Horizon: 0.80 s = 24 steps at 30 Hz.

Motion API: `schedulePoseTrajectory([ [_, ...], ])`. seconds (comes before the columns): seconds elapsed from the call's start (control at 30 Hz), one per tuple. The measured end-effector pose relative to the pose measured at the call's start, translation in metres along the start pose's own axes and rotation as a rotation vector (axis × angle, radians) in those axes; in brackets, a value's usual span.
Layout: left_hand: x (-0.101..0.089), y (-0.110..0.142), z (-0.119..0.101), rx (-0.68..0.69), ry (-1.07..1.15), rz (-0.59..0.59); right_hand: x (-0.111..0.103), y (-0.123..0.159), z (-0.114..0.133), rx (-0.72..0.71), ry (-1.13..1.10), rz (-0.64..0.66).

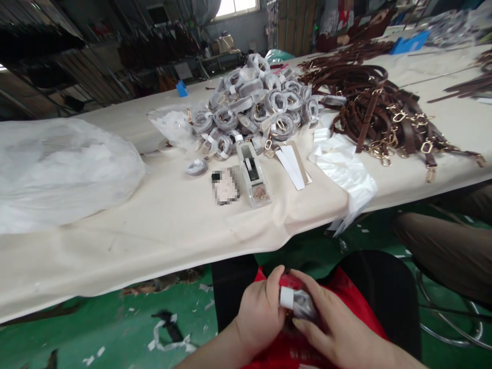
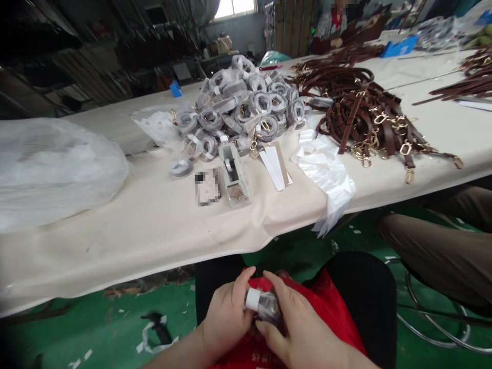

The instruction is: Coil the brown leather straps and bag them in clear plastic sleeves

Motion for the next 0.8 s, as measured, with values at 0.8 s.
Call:
schedulePoseTrajectory([
  [0.8, 0.013, 0.011, 0.005, 0.228, -0.065, -0.104, -0.001, -0.029, -0.001, -0.080, -0.120, -0.164],
])
Point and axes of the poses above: each hand's wrist, its own y-axis away from the middle knuckle, its own x-axis out of the palm, z = x × y, the point moved 2 cm from there along -y, towards the middle knuckle, and after that the axes turned 8 degrees about y, right-handed, at the moved point
